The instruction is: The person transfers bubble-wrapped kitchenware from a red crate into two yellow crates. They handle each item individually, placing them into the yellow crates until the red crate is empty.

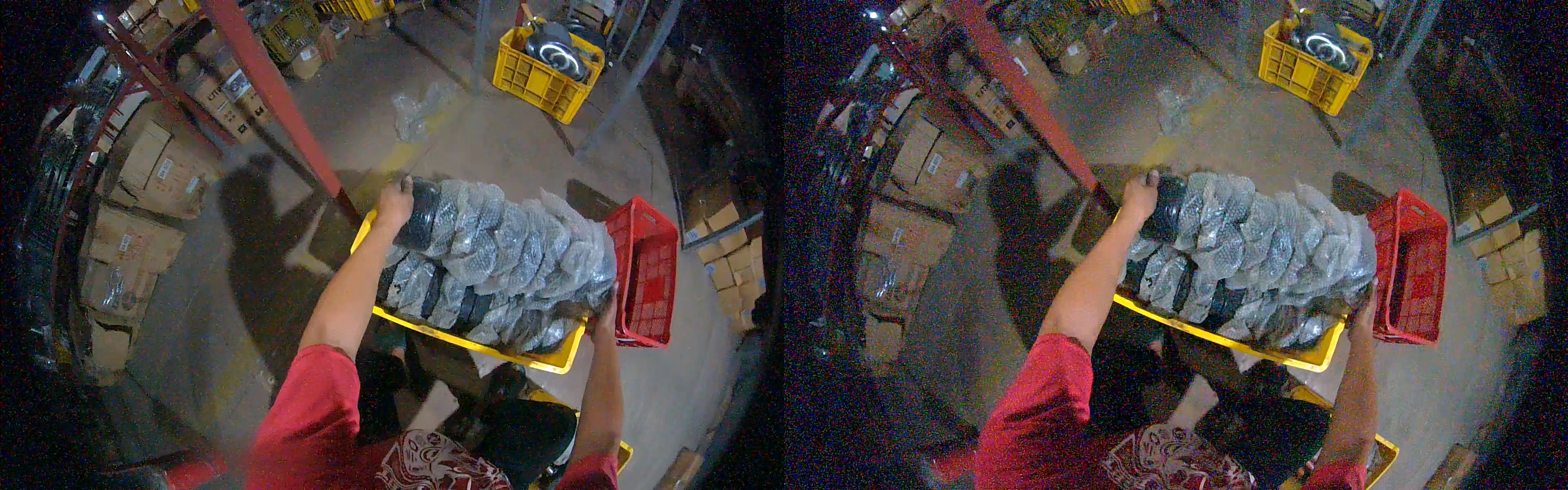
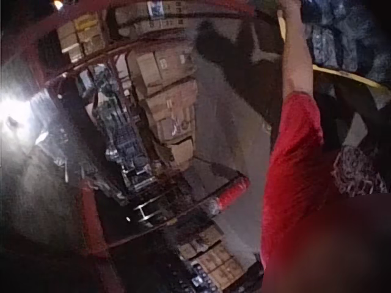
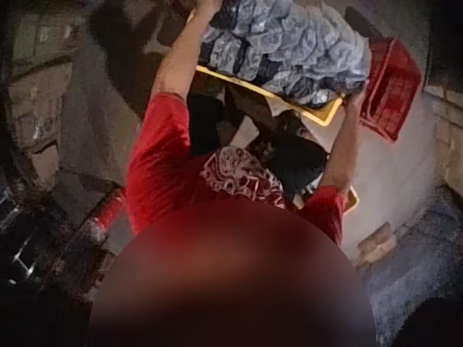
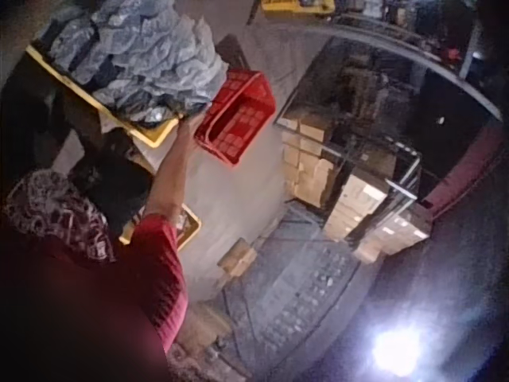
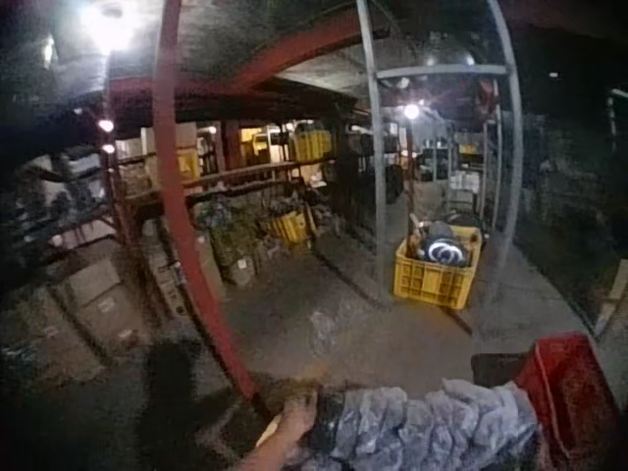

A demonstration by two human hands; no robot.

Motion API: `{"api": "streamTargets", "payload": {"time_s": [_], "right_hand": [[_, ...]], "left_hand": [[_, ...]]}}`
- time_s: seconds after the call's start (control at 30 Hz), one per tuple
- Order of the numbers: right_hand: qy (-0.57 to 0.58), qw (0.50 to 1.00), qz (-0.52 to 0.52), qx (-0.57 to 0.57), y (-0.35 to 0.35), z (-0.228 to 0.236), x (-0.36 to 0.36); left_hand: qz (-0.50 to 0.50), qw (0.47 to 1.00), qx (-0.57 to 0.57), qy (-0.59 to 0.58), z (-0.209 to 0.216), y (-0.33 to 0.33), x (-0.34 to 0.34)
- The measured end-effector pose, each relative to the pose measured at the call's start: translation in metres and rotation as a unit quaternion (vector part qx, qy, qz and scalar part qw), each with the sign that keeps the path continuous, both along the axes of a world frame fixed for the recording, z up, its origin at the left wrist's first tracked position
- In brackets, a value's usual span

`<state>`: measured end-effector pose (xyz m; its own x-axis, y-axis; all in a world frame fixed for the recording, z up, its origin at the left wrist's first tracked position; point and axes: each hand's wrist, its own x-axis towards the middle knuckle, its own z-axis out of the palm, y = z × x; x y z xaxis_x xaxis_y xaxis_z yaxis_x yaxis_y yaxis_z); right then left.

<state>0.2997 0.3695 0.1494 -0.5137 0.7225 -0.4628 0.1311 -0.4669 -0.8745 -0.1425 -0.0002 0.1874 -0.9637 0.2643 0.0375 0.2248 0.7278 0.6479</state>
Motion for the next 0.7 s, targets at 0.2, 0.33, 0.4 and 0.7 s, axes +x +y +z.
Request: {"api": "streamTargets", "payload": {"time_s": [0.2,0.33,0.4,0.7], "right_hand": [[0.093,0.990,0.102,-0.041,0.000,0.021,-0.017],[0.047,0.993,0.106,-0.031,0.003,0.026,-0.016],[0.001,0.996,0.092,-0.009,0.005,0.027,-0.017],[0.014,0.988,0.117,0.099,0.006,0.020,-0.020]], "left_hand": [[-0.016,0.978,-0.044,0.202,-0.046,0.037,-0.013],[-0.054,0.987,-0.119,0.090,-0.056,0.054,-0.008],[-0.077,0.988,-0.112,0.070,-0.052,0.052,-0.005],[-0.059,0.998,0.002,0.001,-0.011,0.071,0.012]]}}
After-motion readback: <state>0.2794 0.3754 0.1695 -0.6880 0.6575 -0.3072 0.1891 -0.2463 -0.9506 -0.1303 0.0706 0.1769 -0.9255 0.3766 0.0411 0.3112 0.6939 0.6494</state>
